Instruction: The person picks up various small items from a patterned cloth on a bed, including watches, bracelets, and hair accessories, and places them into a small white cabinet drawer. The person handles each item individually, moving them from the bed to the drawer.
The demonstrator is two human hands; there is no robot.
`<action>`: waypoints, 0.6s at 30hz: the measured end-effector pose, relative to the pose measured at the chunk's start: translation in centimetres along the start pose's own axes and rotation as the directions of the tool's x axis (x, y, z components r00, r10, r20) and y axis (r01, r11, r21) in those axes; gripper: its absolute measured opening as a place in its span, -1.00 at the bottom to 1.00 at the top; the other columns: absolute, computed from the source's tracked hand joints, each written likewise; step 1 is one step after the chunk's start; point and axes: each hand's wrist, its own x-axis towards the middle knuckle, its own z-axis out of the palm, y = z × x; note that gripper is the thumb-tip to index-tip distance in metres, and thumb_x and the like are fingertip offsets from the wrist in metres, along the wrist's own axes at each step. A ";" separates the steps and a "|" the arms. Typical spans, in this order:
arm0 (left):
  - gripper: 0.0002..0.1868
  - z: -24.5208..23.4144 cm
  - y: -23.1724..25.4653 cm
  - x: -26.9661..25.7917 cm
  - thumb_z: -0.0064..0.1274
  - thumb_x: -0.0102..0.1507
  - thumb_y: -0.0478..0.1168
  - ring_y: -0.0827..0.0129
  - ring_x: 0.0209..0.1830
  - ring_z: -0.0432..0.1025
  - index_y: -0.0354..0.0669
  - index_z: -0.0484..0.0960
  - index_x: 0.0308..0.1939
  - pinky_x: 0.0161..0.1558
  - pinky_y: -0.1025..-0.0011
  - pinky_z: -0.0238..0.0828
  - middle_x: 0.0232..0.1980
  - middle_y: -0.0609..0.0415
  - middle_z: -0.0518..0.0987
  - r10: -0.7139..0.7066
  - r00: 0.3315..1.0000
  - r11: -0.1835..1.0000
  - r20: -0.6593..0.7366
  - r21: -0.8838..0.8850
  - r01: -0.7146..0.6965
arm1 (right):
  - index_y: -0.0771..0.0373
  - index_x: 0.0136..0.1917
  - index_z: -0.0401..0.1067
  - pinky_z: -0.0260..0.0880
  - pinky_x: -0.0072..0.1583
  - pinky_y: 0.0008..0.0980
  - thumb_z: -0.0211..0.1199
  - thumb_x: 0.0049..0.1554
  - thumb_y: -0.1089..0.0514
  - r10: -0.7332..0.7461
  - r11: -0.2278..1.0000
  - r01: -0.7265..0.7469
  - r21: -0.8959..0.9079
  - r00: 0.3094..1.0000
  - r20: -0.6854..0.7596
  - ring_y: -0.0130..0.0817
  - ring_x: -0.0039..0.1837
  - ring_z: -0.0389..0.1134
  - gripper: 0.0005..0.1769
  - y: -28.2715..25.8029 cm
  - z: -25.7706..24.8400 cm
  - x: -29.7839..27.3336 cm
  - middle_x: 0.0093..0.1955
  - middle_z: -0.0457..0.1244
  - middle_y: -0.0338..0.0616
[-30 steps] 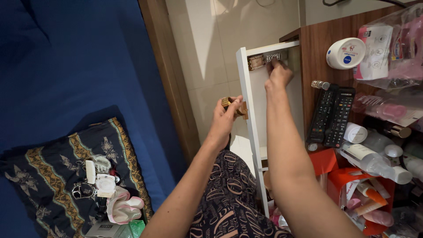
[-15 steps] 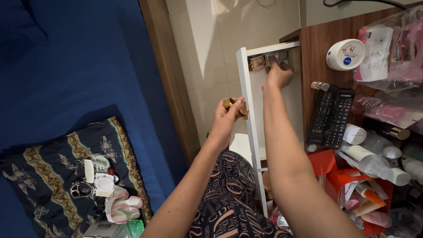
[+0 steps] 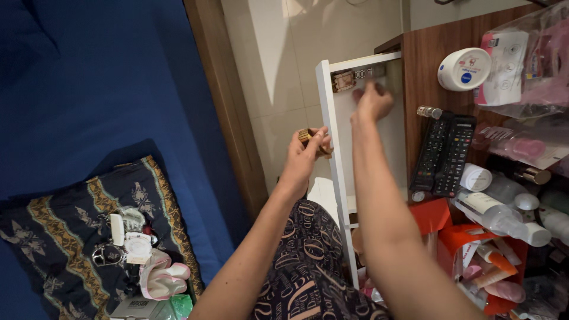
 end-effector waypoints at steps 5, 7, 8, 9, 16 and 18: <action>-0.63 0.7 1.0 0.2 -0.07 0.38 -0.21 0.26 0.08 0.50 -0.36 0.29 0.17 0.04 0.20 0.48 0.21 -0.20 0.55 -0.017 1.000 1.000 -0.020 0.000 0.017 | 0.51 0.01 0.38 0.67 -0.01 -0.22 0.31 0.05 0.43 0.129 0.977 -0.172 0.127 0.949 0.289 -0.11 -0.06 0.49 -0.76 1.3 -0.3 -1.6 -0.03 0.36 0.12; -0.63 0.7 1.4 0.5 -0.11 0.36 -0.23 0.23 0.08 0.50 -0.33 0.25 0.19 0.09 0.16 0.44 0.20 -0.20 0.54 -0.035 0.999 0.999 -0.012 -0.018 0.034 | 0.56 0.00 0.38 0.68 0.03 -0.20 0.33 0.04 0.45 0.126 0.974 -0.176 0.143 0.944 0.303 -0.07 -0.02 0.49 -0.74 1.9 0.2 -1.2 -0.01 0.35 0.14; -0.62 0.4 1.7 0.5 -0.13 0.36 -0.23 0.23 0.11 0.50 -0.31 0.24 0.21 0.17 0.18 0.40 0.21 -0.19 0.54 -0.041 0.999 0.999 -0.005 -0.021 0.040 | 0.57 -0.01 0.37 0.69 0.03 -0.19 0.34 0.03 0.46 0.120 0.976 -0.169 0.140 0.945 0.303 -0.06 -0.01 0.48 -0.74 2.2 0.3 -0.8 -0.01 0.34 0.15; -0.61 0.2 1.8 0.6 -0.16 0.35 -0.23 0.23 0.14 0.51 -0.28 0.23 0.23 0.25 0.20 0.37 0.21 -0.18 0.53 -0.049 0.999 0.999 0.005 -0.025 0.049 | 0.58 -0.02 0.37 0.69 0.03 -0.18 0.34 0.02 0.47 0.112 0.978 -0.159 0.137 0.947 0.300 -0.04 0.00 0.48 -0.73 2.4 0.2 -0.4 -0.01 0.34 0.16; -0.57 0.0 1.7 0.6 -0.23 0.44 -0.07 0.21 0.26 0.46 -0.26 0.26 0.30 0.34 0.20 0.32 0.31 -0.15 0.51 -0.022 0.997 0.999 0.070 0.042 0.019 | 0.53 -0.02 0.40 0.66 0.01 -0.22 0.32 0.07 0.37 0.100 0.993 -0.118 0.021 0.911 0.400 -0.13 -0.05 0.47 -0.78 0.8 -1.6 -1.7 -0.05 0.35 0.08; -0.55 0.1 1.8 0.4 -0.20 0.45 -0.04 0.20 0.30 0.45 -0.30 0.28 0.29 0.33 0.19 0.35 0.33 -0.15 0.50 -0.008 0.995 1.000 0.097 0.024 0.006 | 0.39 0.01 0.38 0.63 -0.02 -0.25 0.35 0.12 0.25 0.057 0.993 -0.017 -0.118 0.935 0.351 -0.24 -0.08 0.46 -0.75 -1.6 -3.2 -3.3 -0.06 0.33 -0.04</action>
